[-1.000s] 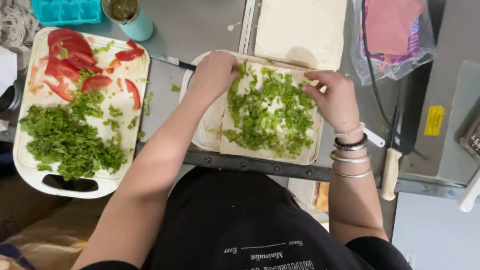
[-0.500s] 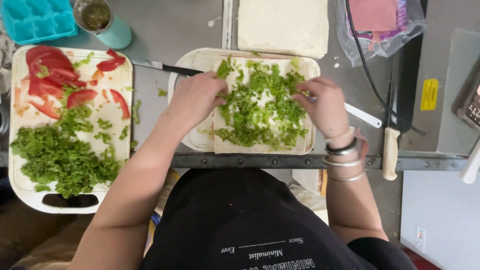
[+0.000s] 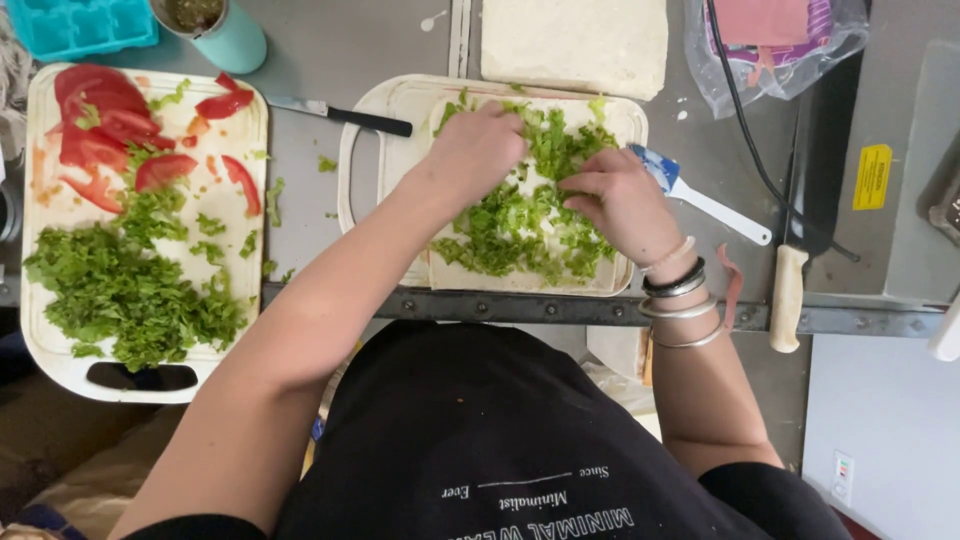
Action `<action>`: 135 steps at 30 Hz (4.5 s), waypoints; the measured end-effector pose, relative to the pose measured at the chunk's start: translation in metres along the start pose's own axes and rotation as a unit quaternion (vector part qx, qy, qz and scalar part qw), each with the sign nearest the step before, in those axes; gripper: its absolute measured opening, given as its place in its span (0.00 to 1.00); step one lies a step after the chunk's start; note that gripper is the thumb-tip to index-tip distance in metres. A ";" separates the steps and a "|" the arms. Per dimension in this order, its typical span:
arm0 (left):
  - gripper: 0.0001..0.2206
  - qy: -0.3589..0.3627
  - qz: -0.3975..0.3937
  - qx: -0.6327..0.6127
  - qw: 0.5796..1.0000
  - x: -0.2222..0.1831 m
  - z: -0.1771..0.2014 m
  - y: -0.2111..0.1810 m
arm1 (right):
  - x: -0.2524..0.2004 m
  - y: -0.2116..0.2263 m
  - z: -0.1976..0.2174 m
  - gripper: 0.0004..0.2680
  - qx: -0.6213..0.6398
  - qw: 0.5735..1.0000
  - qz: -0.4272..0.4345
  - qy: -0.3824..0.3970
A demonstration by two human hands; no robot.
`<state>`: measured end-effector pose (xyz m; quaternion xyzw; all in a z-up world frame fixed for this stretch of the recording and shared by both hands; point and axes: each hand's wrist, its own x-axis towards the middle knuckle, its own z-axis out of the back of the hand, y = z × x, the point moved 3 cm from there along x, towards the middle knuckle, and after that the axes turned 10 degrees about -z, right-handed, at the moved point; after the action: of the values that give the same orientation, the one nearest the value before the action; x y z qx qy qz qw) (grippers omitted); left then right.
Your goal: The person prepares multiple layers of sandwiches by spreading a white sauce on slices of bread using a spatula, then layering chopped lettuce and tomato slices before covering them with another bread layer and pressing down by hand.
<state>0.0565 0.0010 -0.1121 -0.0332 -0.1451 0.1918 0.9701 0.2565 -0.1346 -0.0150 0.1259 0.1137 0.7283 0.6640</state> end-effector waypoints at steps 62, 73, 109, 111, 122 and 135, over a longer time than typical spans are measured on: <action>0.16 -0.049 0.417 0.063 0.905 -0.459 0.186 0.036 | 0.041 0.247 -0.062 0.12 0.061 0.983 0.125 -0.119; 0.13 -0.101 0.418 0.008 0.903 -0.542 0.211 0.148 | 0.245 0.396 -0.277 0.16 0.136 0.979 0.147 0.034; 0.10 -0.052 0.099 0.314 0.943 -0.461 0.147 0.238 | 0.150 0.084 -0.025 0.02 0.186 0.950 -0.228 0.105; 0.15 -0.050 0.099 0.333 0.936 -0.463 0.143 0.238 | 0.157 0.079 -0.033 0.04 0.167 0.953 -0.224 0.114; 0.14 0.044 0.162 0.173 0.970 -0.457 0.146 0.249 | 0.169 0.076 -0.050 0.05 -0.093 0.995 0.030 -0.008; 0.09 -0.259 0.378 -0.382 0.803 -0.488 0.242 0.221 | 0.131 0.297 -0.035 0.11 0.110 0.985 0.132 -0.017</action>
<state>-0.5259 0.0211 -0.0386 -0.4021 -0.4279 0.4740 0.6561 -0.0456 -0.0316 0.0555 0.2244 0.1643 0.7903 0.5460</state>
